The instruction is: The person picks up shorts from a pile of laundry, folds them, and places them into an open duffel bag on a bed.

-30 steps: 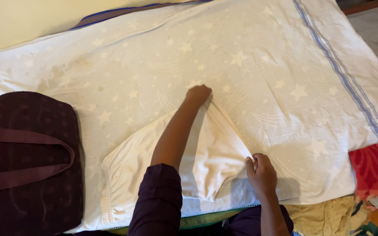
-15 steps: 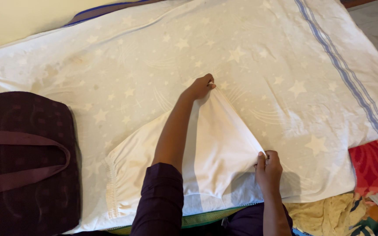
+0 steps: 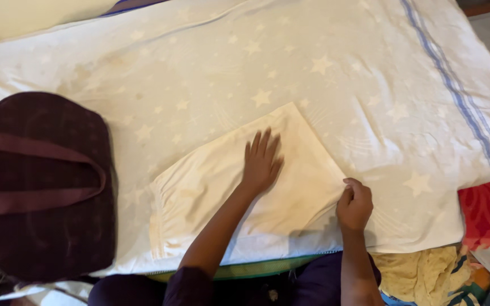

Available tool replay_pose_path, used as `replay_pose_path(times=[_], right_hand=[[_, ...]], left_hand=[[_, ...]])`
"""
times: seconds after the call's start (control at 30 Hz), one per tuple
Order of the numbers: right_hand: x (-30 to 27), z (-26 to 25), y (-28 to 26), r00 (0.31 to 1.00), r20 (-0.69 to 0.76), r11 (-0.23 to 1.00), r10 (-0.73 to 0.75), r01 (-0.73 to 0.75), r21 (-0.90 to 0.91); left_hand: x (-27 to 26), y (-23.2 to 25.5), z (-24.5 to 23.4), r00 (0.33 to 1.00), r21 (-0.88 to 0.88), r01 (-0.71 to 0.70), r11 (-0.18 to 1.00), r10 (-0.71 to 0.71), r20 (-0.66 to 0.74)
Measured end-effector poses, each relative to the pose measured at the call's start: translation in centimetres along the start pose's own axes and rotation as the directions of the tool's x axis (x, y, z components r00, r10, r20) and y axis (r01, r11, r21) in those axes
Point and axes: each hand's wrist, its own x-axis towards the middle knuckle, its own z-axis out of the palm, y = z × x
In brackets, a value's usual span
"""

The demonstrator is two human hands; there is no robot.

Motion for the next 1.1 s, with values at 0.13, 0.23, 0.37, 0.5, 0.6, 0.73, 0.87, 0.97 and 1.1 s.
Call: replay_pose_path(times=[0.13,0.23,0.37,0.5,0.6,0.73,0.87,0.97,1.1], right_hand=[[-0.6,0.2,0.6,0.999,0.005,0.999,-0.037,0.037,-0.01],[-0.6,0.9,1.5,0.999,-0.017,0.998,-0.034,0.033,-0.049],[-0.6,1.4,3.1,0.998,-0.012,0.984,-0.059,0.057,-0.169],[-0.9,0.9,1.4,1.0,0.01,0.995,0.0,0.001,-0.097],[-2.2,-1.5,-1.6,0.961,0.082,0.956,-0.266,0.273,-0.106],[-3.8,-3.2,-4.1,0.882,0.332,0.937,-0.333,0.35,0.009],[-4.1,-3.4,-4.7,0.816,0.443,0.879,-0.371,0.463,-0.116],[-4.3,-3.2,-4.9,0.75,0.522,0.84,-0.406,0.531,-0.109],[-3.8,-2.8,-4.6,0.646,0.631,0.815,-0.429,0.578,-0.037]], left_hand=[[-7.3,-7.8,-7.1,0.905,0.427,0.376,0.823,-0.425,0.022],[-11.8,-13.7,-13.7,0.704,0.423,0.657,0.624,-0.709,-0.048],[-19.7,-14.3,-17.8,0.868,0.348,0.49,0.799,-0.413,-0.274],[-27.3,-10.4,-18.4,0.938,0.177,0.346,0.922,-0.336,-0.082],[-29.2,-7.7,-18.7,0.919,-0.085,0.393,0.916,-0.394,0.002],[-28.5,-5.1,-20.3,0.888,0.017,0.452,0.892,-0.451,0.093],[-28.2,-4.0,-19.7,0.908,0.184,0.38,0.907,-0.403,0.113],[-28.3,-4.5,-17.7,0.918,0.281,0.319,0.905,-0.368,0.145],[-28.0,-4.2,-14.5,0.976,0.273,0.195,0.942,-0.213,0.04]])
